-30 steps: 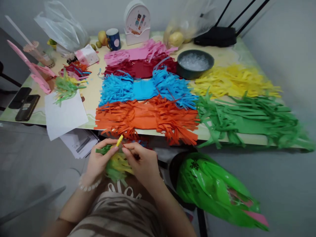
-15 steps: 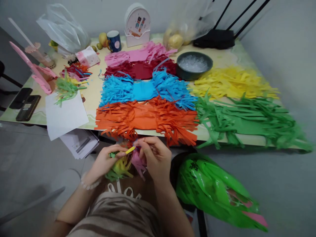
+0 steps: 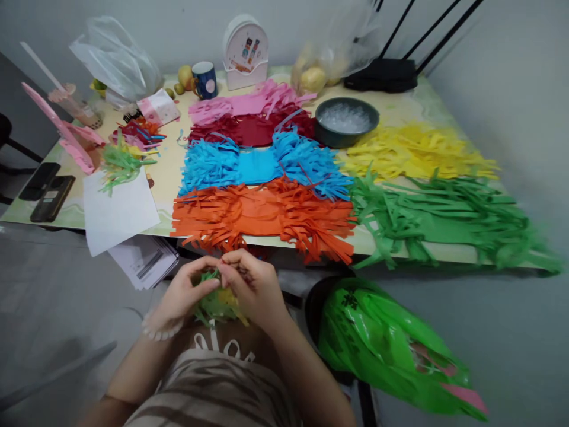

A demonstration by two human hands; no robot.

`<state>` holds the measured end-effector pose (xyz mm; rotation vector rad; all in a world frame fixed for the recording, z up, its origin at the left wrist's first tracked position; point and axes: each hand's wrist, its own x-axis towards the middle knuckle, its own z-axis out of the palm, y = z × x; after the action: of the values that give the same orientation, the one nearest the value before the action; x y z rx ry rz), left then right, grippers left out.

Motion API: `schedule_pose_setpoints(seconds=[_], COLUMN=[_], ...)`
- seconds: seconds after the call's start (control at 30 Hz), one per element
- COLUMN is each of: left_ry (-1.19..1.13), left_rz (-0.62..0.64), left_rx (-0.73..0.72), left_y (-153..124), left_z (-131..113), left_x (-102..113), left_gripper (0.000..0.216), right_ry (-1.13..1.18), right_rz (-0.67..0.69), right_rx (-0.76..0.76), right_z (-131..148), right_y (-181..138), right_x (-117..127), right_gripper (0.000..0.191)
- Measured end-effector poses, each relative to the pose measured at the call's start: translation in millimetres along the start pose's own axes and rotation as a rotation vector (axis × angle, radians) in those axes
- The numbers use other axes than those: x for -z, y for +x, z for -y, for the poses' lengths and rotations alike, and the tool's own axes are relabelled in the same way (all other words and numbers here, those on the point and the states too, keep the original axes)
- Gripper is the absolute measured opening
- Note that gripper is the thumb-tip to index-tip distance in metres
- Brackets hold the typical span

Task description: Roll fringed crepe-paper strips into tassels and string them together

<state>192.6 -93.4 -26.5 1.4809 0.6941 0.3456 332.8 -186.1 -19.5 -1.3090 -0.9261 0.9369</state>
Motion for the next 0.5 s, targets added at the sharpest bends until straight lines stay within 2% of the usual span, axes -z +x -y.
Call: schedule_pose_setpoints(seconds=[0.1,0.17,0.27,0.33,0.5], left_ry=[-0.236,-0.255,-0.153,-0.069,0.077], left_rz=[-0.136,-0.284,-0.417,-0.432,-0.458], left_rx=[0.058,0.043,-0.036,-0.083,-0.195], left_y=[-3.4,-3.5,-2.4,-2.2,-3.5], left_z=[0.6,2.1,4.2,4.9,3.7], left_x=[0.2,-1.2,-3.7,-4.7,-6.3], left_gripper=[0.030,0.030,0.026,0.022,0.016], right_ry=[0.041,-0.033,-0.178,-0.228,-0.258], right_rz=[-0.152,-0.237,-0.177,-0.126,-0.111], right_rx=[0.031,0.055,0.047,0.036,0.002], right_z=[-2.3,-3.6,-4.3,-3.8,-0.9], right_y=[0.4,-0.4,-2.5,-3.7,-5.1], right_x=[-0.4,-2.4,-5.5,-6.8,-7.1], right_gripper=[0.014,0.013,0.014,0.017,0.020])
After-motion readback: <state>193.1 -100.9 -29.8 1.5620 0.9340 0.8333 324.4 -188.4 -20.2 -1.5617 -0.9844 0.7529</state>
